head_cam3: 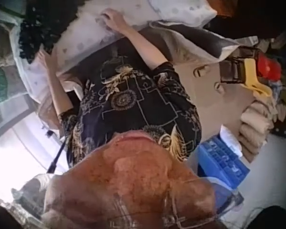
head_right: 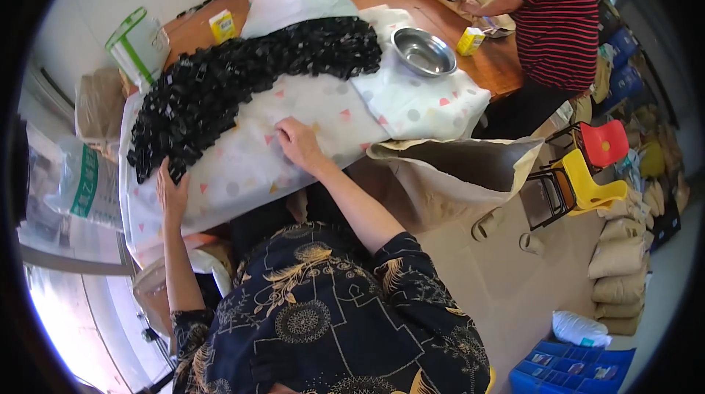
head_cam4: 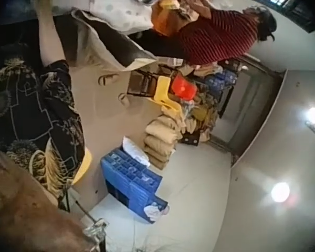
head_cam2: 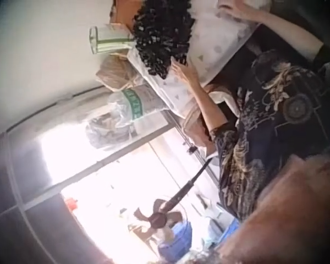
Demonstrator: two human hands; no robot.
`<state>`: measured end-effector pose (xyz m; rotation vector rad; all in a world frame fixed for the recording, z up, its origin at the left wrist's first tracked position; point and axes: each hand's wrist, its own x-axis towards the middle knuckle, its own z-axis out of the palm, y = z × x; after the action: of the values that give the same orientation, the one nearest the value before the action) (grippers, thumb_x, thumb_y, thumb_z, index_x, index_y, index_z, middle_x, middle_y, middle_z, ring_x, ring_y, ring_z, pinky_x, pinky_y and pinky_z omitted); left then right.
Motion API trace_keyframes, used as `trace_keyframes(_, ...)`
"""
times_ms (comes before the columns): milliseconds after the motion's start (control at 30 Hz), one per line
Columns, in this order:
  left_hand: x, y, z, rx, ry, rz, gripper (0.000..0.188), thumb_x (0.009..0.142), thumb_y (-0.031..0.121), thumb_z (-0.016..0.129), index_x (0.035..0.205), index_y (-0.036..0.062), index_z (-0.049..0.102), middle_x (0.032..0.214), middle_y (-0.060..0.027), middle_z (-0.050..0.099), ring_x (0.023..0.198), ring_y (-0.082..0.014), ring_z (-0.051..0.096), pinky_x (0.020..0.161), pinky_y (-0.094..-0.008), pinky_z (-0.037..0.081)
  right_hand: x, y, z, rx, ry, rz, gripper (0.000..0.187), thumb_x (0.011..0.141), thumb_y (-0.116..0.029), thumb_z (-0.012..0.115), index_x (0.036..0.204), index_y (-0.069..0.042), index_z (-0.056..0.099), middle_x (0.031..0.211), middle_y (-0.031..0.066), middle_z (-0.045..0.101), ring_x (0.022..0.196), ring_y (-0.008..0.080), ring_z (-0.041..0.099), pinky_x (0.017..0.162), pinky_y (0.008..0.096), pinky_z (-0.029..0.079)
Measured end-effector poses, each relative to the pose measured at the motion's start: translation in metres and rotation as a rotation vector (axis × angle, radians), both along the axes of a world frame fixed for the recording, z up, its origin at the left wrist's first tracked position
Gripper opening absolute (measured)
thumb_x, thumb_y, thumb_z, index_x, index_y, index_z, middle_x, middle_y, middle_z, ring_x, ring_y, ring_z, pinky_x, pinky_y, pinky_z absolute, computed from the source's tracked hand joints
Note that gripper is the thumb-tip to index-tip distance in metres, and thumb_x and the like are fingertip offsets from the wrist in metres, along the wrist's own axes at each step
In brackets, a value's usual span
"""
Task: Arranging small black plastic components into organized rows on a work surface.
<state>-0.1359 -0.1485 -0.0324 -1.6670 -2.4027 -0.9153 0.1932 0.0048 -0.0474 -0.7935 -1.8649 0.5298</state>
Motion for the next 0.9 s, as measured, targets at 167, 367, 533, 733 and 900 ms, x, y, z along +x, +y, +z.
trace_keyframes(167,0.001,-0.005,-0.001,-0.048,-0.014,-0.017,0.068,0.088,0.024,0.069,0.147,0.0062,0.040,0.139,-0.0188,0.053,0.130,-0.0377,0.048,0.109,-0.0462,0.036,0.002,-0.004,-0.004,-0.072,-0.012,0.034,0.010,0.088,-0.002,0.062,0.097,-0.002,0.066,0.089,0.0139,0.068,0.079,0.0268,0.068,0.070,0.0337,0.052)
trace_keyframes(367,0.000,0.005,0.004,0.041,0.038,-0.022,0.063,0.088,0.026,0.067,0.144,0.0099,0.044,0.131,-0.0167,0.057,0.123,-0.0351,0.052,0.106,-0.0469,0.037,0.001,0.005,0.006,-0.027,-0.007,0.025,0.010,0.089,-0.002,0.062,0.098,-0.001,0.066,0.088,0.0128,0.067,0.074,0.0252,0.065,0.067,0.0329,0.051)
trace_keyframes(533,0.003,0.007,0.005,0.006,0.061,0.009,0.059,0.089,0.024,0.066,0.142,0.0080,0.045,0.130,-0.0178,0.058,0.122,-0.0350,0.053,0.104,-0.0466,0.038,0.002,0.001,0.004,-0.128,0.001,0.054,0.010,0.087,-0.003,0.062,0.097,-0.002,0.065,0.089,0.0152,0.065,0.079,0.0324,0.066,0.070,0.0374,0.052)
trace_keyframes(733,0.003,0.001,0.000,-0.020,0.102,0.030,0.056,0.090,0.022,0.065,0.140,0.0062,0.046,0.124,-0.0177,0.058,0.118,-0.0355,0.054,0.102,-0.0468,0.039,0.056,0.061,0.024,0.017,0.084,-0.200,0.017,0.093,-0.011,0.064,0.109,-0.004,0.065,0.101,0.0061,0.062,0.086,0.0174,0.061,0.071,0.0292,0.050)
trace_keyframes(900,0.003,-0.003,0.005,-0.051,0.136,0.022,0.054,0.091,0.019,0.063,0.140,0.0057,0.047,0.129,-0.0181,0.057,0.122,-0.0354,0.052,0.104,-0.0458,0.038,0.131,0.167,0.039,0.170,-0.026,-0.525,0.043,0.094,-0.032,0.066,0.126,-0.004,0.060,0.115,0.0214,0.060,0.106,0.0341,0.058,0.095,0.0404,0.046)
